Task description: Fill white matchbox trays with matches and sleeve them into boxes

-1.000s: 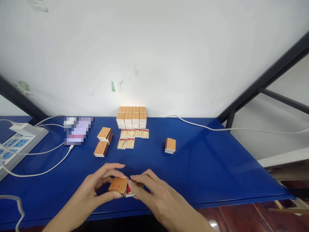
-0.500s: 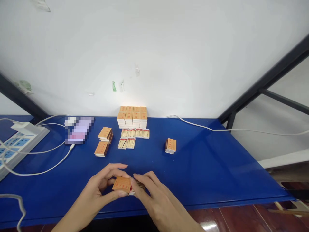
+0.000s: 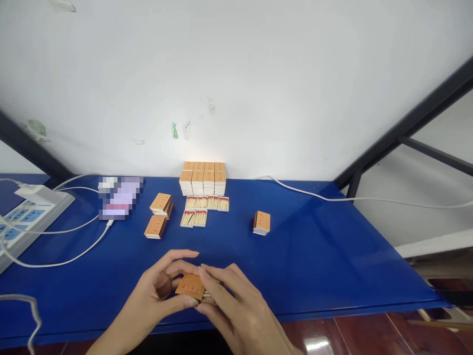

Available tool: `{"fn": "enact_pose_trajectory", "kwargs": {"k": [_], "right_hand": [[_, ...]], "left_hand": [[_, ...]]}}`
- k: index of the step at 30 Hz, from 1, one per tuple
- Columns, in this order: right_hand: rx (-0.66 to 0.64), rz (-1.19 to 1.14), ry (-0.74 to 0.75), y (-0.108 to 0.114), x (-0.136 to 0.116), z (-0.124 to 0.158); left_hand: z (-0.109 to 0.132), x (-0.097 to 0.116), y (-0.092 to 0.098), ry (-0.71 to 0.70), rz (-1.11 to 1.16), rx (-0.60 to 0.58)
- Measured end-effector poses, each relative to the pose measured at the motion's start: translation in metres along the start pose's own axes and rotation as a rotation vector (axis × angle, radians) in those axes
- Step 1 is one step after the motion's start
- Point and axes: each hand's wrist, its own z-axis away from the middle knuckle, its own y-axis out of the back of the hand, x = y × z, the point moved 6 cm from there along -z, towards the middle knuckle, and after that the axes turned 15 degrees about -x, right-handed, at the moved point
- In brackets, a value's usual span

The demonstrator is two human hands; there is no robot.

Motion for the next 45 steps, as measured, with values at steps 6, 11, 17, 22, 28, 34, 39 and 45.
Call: {"fn": "enact_pose_trajectory", "kwargs": {"k": [6, 11, 17, 22, 28, 34, 39, 45], "right_hand": [[0.000, -0.178, -0.051, 0.007, 0.001, -0.010], [-0.168, -0.549, -0.078, 0.015, 0.002, -0.018], [-0.381, -0.681, -0.080, -0.003, 0.000, -0.029], [-0.510, -0.626, 0.000, -0.006, -0.009, -0.037], [-0.461, -0.677, -0.030, 0.005, 0.000, -0.028], [0.001, -0.129, -0.250, 0.071, 0.060, -0.002], [0.125, 0.210, -0.445, 0.104, 0.124, 0.012], [0.014, 0.233, -0.484, 0.091, 0.157, 0.003]], "left_hand": [[0.000, 0.007, 0.008, -0.027, 0.120, -0.058], [0.001, 0.013, 0.006, -0.009, 0.223, -0.154], [0.006, 0.001, -0.010, 0.098, 0.330, -0.309], [0.009, -0.007, -0.013, 0.121, 0.370, -0.337], [0.006, 0.000, -0.017, 0.106, 0.302, -0.272], [0.016, 0.030, 0.024, 0.036, -0.568, 0.298], [0.030, 0.068, 0.054, -0.002, -1.068, 0.763], [0.016, 0.068, 0.066, 0.047, -1.317, 0.897]]}}
